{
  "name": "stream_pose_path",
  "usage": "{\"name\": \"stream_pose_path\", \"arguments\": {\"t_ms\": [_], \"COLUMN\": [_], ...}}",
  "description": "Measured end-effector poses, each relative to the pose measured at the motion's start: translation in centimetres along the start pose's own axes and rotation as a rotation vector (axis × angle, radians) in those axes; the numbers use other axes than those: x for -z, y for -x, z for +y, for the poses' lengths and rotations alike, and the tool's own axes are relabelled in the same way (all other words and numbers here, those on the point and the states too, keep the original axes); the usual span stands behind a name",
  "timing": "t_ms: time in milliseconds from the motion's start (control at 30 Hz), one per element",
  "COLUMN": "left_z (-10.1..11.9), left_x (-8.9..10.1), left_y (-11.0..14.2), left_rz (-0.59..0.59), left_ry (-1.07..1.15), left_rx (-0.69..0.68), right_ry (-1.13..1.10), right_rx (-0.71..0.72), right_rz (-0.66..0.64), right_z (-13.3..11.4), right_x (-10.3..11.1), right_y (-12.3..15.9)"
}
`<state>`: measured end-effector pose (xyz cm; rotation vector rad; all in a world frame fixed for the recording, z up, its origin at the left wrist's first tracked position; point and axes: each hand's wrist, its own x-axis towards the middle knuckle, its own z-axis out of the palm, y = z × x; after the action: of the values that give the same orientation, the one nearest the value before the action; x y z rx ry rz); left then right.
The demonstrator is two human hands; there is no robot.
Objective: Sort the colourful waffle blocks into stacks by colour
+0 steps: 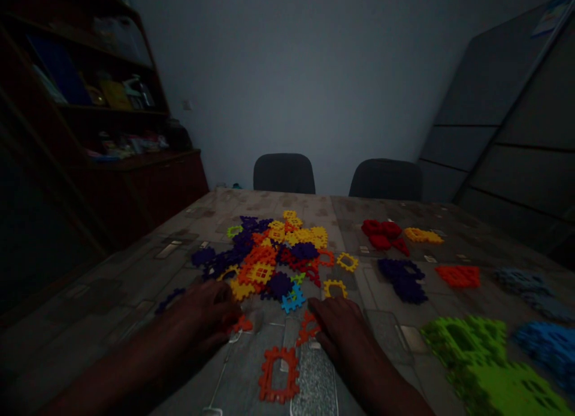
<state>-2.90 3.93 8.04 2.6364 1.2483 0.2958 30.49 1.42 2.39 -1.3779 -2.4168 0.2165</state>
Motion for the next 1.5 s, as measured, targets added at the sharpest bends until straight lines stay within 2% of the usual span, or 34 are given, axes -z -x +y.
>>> {"name": "stream_pose_path", "arguments": {"t_ms": [100,300,400,533,600,733,833,900,1033,1233,1400,1500], "left_z": [1.0,1.7,2.9,3.9,3.3,0.2,-2.1,-2.9,-2.9,-2.7,-2.9,-1.2], "left_x": [-0.2,-0.8,-1.2,-1.1,-0.4,2.2,3.6,3.9,3.3,3.0,3.0,3.4], "left_y": [-0.2,-0.2,0.0,0.2,0.2,0.1,0.1,0.1,0.1,-0.1,0.0,0.6], "left_rz": [-0.030,-0.009,0.008,-0.056,-0.041,0.104,0.171,0.188,0.189,0.170,0.131,0.057], "left_ry": [-0.118,-0.076,-0.038,0.009,0.021,-0.034,0.007,0.032,0.040,0.061,0.107,0.172], "left_rx": [0.010,0.006,0.021,0.112,0.122,0.150,0.183,0.193,0.204,0.220,0.224,0.172], "right_ry": [-0.002,0.002,-0.014,-0.080,-0.135,-0.306,-0.374,-0.372,-0.366,-0.377,-0.369,-0.327], "right_rx": [-0.017,-0.022,-0.098,-0.189,-0.202,-0.161,-0.104,-0.052,0.048,0.150,0.144,0.143], "right_rz": [-0.011,0.034,0.075,0.093,0.111,0.103,0.037,-0.023,-0.128,-0.171,-0.204,-0.183], "right_z": [0.5,0.1,-0.4,-0.7,-1.0,-2.7,-4.9,-6.4,-8.8,-10.9,-10.6,-9.5], "right_x": [-0.1,0.8,2.0,3.2,3.2,2.5,2.3,2.5,2.6,0.7,-0.1,0.7], "right_y": [0.3,0.5,0.4,0.3,0.2,0.2,-0.1,-0.7,-3.0,-6.3,-6.7,-5.7]}}
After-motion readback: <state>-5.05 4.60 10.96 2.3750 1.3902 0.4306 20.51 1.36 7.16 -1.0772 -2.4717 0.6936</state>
